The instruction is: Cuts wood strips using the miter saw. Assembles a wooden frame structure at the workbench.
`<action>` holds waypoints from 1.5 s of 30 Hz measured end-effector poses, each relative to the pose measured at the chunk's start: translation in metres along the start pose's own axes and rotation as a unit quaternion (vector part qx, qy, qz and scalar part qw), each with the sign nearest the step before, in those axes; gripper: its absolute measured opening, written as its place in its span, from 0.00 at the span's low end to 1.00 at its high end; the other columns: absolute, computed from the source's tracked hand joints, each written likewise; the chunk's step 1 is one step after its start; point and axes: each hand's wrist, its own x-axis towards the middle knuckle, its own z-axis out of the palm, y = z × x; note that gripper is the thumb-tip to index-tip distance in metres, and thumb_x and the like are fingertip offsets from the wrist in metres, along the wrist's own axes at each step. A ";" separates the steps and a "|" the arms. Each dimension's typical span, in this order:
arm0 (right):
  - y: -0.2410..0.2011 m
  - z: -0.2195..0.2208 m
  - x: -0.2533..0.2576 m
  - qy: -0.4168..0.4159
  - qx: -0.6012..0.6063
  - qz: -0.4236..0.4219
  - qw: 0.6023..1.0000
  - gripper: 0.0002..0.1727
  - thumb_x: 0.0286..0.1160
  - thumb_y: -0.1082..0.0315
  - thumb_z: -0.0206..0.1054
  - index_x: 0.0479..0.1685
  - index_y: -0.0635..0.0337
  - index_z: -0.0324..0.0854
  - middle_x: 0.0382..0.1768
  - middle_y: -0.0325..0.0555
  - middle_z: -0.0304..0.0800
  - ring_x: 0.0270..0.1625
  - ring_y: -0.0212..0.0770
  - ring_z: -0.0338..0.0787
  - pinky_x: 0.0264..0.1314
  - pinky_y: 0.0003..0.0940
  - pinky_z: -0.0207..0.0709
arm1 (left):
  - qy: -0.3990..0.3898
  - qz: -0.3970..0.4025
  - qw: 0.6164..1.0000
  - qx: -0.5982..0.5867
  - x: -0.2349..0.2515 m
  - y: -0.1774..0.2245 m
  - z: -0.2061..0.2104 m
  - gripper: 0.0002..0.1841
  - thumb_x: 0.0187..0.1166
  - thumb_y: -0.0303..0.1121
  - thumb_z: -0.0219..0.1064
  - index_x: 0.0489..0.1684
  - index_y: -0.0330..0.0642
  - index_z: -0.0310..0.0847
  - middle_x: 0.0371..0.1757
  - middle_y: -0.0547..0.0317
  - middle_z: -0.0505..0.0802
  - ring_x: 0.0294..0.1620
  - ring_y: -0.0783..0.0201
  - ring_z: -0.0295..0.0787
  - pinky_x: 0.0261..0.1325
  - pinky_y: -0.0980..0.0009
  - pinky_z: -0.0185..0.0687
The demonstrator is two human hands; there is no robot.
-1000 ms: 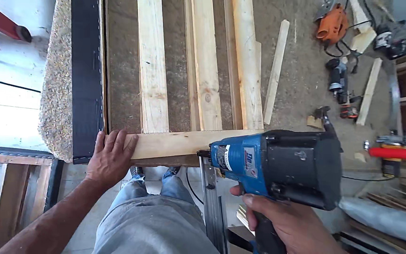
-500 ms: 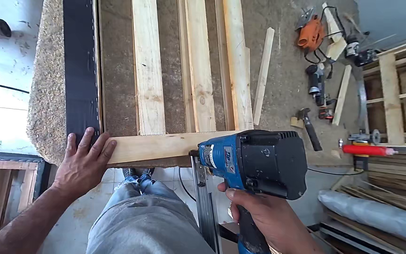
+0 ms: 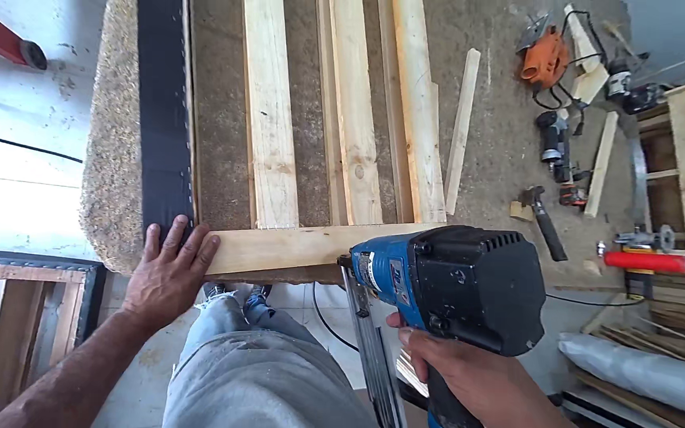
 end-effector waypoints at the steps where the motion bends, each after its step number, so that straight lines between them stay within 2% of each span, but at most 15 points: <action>1: -0.002 0.005 -0.006 -0.003 0.006 -0.007 1.000 0.13 0.71 0.66 0.71 0.52 0.58 0.87 0.35 0.41 0.95 0.23 0.34 0.87 0.25 0.29 0.84 | 0.014 -0.004 1.000 -0.020 -0.003 0.002 -0.001 0.31 0.85 0.41 0.60 0.90 0.48 0.65 0.92 0.44 0.65 0.95 0.34 0.47 0.87 0.22 0.41; 3: -0.009 0.014 -0.022 -0.024 0.022 -0.010 0.999 0.15 0.69 0.71 0.70 0.55 0.61 0.85 0.36 0.39 0.96 0.24 0.31 0.88 0.28 0.28 0.84 | 0.088 0.012 0.989 -0.115 -0.015 0.017 -0.003 0.23 0.85 0.36 0.58 0.78 0.44 0.78 0.89 0.41 0.70 0.92 0.33 0.54 0.85 0.22 0.47; 5: -0.014 0.027 -0.035 -0.047 0.064 -0.033 0.996 0.13 0.70 0.75 0.70 0.53 0.64 0.85 0.35 0.37 0.96 0.26 0.29 0.89 0.32 0.27 0.86 | 0.104 0.028 0.967 -0.229 -0.025 0.050 -0.014 0.18 0.88 0.40 0.57 0.70 0.46 0.84 0.81 0.46 0.81 0.86 0.43 0.70 0.85 0.37 0.64; 6: -0.019 0.037 -0.038 -0.057 0.084 -0.045 0.994 0.12 0.70 0.76 0.69 0.52 0.64 0.84 0.39 0.38 0.97 0.28 0.28 0.90 0.34 0.27 0.87 | 0.052 0.022 0.947 -0.317 -0.026 0.068 -0.024 0.20 0.90 0.43 0.56 0.70 0.45 0.84 0.76 0.50 0.86 0.81 0.51 0.79 0.82 0.46 0.74; 7: -0.024 0.048 -0.040 -0.066 0.099 -0.052 0.992 0.12 0.70 0.76 0.69 0.53 0.64 0.84 0.43 0.39 0.97 0.30 0.28 0.91 0.36 0.28 0.87 | -0.044 0.007 0.897 -0.441 -0.023 0.081 -0.035 0.25 0.92 0.47 0.53 0.75 0.38 0.80 0.73 0.49 0.88 0.77 0.53 0.83 0.79 0.51 0.78; 9: -0.032 0.069 -0.036 -0.085 0.107 -0.064 0.989 0.13 0.73 0.74 0.70 0.54 0.65 0.82 0.49 0.42 0.96 0.34 0.28 0.91 0.39 0.29 0.87 | -0.207 -0.039 0.697 -0.685 -0.008 0.094 -0.040 0.45 0.86 0.64 0.49 0.89 0.30 0.58 0.78 0.43 0.83 0.76 0.53 0.83 0.78 0.54 0.79; 11: -0.035 0.088 -0.033 -0.097 0.111 -0.065 0.987 0.13 0.74 0.72 0.71 0.55 0.65 0.82 0.49 0.41 0.96 0.36 0.27 0.90 0.42 0.29 0.87 | -0.244 -0.093 0.497 -0.827 -0.001 0.102 -0.041 0.57 0.70 0.76 0.60 0.88 0.35 0.56 0.75 0.48 0.84 0.72 0.55 0.85 0.71 0.52 0.87; 12: -0.037 0.096 -0.033 -0.096 0.113 -0.060 0.987 0.13 0.74 0.72 0.71 0.56 0.66 0.82 0.47 0.41 0.95 0.36 0.28 0.90 0.42 0.29 0.87 | -0.254 -0.110 0.433 -0.858 0.001 0.101 -0.042 0.57 0.66 0.76 0.66 0.86 0.38 0.55 0.73 0.51 0.85 0.70 0.55 0.87 0.68 0.51 0.90; 14: -0.047 0.111 -0.035 -0.076 0.113 -0.044 0.990 0.12 0.74 0.73 0.71 0.53 0.64 0.83 0.44 0.40 0.96 0.33 0.27 0.90 0.39 0.27 0.87 | -0.270 -0.120 0.383 -0.875 0.000 0.094 -0.043 0.56 0.65 0.72 0.71 0.86 0.39 0.53 0.71 0.52 0.85 0.69 0.55 0.88 0.65 0.51 0.91; 20: -0.072 0.140 -0.042 -0.032 0.134 0.016 0.990 0.11 0.69 0.79 0.68 0.48 0.64 0.84 0.40 0.40 0.97 0.29 0.27 0.90 0.36 0.25 0.86 | -0.302 -0.107 0.369 -0.872 -0.009 0.067 -0.041 0.51 0.68 0.61 0.74 0.85 0.39 0.52 0.71 0.52 0.85 0.69 0.56 0.87 0.67 0.53 0.90; 26: -0.085 0.159 -0.042 -0.035 0.110 -0.004 0.993 0.07 0.74 0.73 0.71 0.47 0.65 0.86 0.35 0.40 0.95 0.31 0.30 0.90 0.40 0.28 0.88 | -0.290 -0.094 0.365 -0.879 -0.025 0.050 -0.036 0.53 0.66 0.63 0.77 0.84 0.39 0.54 0.69 0.53 0.87 0.67 0.56 0.89 0.65 0.54 0.92; 30: -0.082 0.168 -0.041 -0.063 0.105 -0.016 0.992 0.10 0.74 0.74 0.69 0.51 0.67 0.83 0.43 0.41 0.96 0.33 0.27 0.90 0.40 0.27 0.87 | -0.276 -0.086 0.364 -0.885 -0.032 0.043 -0.034 0.49 0.69 0.58 0.77 0.83 0.38 0.54 0.67 0.54 0.87 0.66 0.59 0.89 0.65 0.57 0.91; 37: -0.087 0.177 -0.041 -0.057 0.067 -0.017 0.996 0.10 0.75 0.74 0.68 0.51 0.70 0.83 0.42 0.43 0.95 0.34 0.28 0.90 0.41 0.28 0.87 | -0.279 -0.078 0.377 -0.880 -0.034 0.037 -0.034 0.48 0.70 0.57 0.76 0.82 0.36 0.55 0.68 0.53 0.87 0.66 0.60 0.89 0.67 0.59 0.90; 42: -0.074 0.180 -0.044 -0.065 -0.056 -0.004 0.996 0.18 0.78 0.59 0.72 0.46 0.71 0.87 0.32 0.48 0.91 0.36 0.37 0.91 0.48 0.40 0.88 | -0.247 -0.088 0.392 -0.882 -0.037 0.036 -0.045 0.45 0.68 0.51 0.78 0.79 0.33 0.59 0.65 0.62 0.89 0.65 0.70 0.88 0.70 0.67 0.87; 45: -0.085 0.170 -0.055 -0.072 -0.123 0.035 0.989 0.25 0.77 0.53 0.71 0.54 0.71 0.87 0.45 0.55 0.94 0.50 0.41 0.93 0.63 0.42 0.84 | -0.262 -0.068 0.415 -0.869 -0.026 0.031 -0.070 0.43 0.67 0.47 0.79 0.77 0.33 0.61 0.61 0.69 0.91 0.63 0.78 0.88 0.69 0.73 0.85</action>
